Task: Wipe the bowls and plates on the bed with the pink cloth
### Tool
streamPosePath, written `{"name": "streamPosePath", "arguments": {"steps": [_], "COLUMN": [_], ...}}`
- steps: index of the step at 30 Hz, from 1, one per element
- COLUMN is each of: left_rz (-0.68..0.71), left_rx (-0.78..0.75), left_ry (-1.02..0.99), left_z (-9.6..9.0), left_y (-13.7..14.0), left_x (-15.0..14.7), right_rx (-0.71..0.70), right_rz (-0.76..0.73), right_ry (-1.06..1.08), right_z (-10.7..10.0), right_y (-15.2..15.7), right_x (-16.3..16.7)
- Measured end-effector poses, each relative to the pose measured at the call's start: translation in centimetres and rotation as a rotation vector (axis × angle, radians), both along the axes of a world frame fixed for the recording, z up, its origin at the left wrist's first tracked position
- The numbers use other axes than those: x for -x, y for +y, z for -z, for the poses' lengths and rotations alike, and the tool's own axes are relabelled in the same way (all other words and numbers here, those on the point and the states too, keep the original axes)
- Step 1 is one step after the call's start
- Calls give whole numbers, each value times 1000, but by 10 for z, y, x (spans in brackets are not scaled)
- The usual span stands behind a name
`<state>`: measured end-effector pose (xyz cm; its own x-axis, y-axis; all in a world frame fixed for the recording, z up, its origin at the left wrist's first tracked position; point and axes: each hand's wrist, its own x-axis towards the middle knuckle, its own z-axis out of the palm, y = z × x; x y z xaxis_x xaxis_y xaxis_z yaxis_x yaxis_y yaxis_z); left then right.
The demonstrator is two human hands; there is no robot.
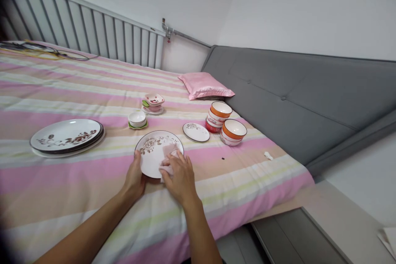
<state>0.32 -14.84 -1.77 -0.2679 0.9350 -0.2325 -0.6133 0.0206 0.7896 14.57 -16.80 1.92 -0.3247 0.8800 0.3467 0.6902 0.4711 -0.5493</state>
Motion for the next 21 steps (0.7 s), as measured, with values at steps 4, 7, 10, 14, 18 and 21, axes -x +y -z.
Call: {"name": "streamPosePath", "arguments": {"steps": [4, 7, 10, 14, 18, 21], "left_rz": [4, 45, 127, 289, 452, 552], "left_rx": [-3, 26, 26, 14, -17, -37], "left_ry": [14, 8, 17, 70, 125, 146], "left_z": [2, 0, -1, -2, -6, -11], "left_y": [1, -1, -5, -11, -18, -23], "left_x": [-1, -4, -6, -8, -9, -10], "right_rx": [-107, -151, -159, -181, -166, -200], "right_rz": [70, 147, 253, 359, 382, 323], "right_ry": [-21, -20, -8, 25, 37, 2], "right_z": [16, 26, 32, 31, 21, 9], "right_y": [12, 22, 28, 33, 32, 30], "right_x": [-7, -11, -16, -27, -39, -44]}}
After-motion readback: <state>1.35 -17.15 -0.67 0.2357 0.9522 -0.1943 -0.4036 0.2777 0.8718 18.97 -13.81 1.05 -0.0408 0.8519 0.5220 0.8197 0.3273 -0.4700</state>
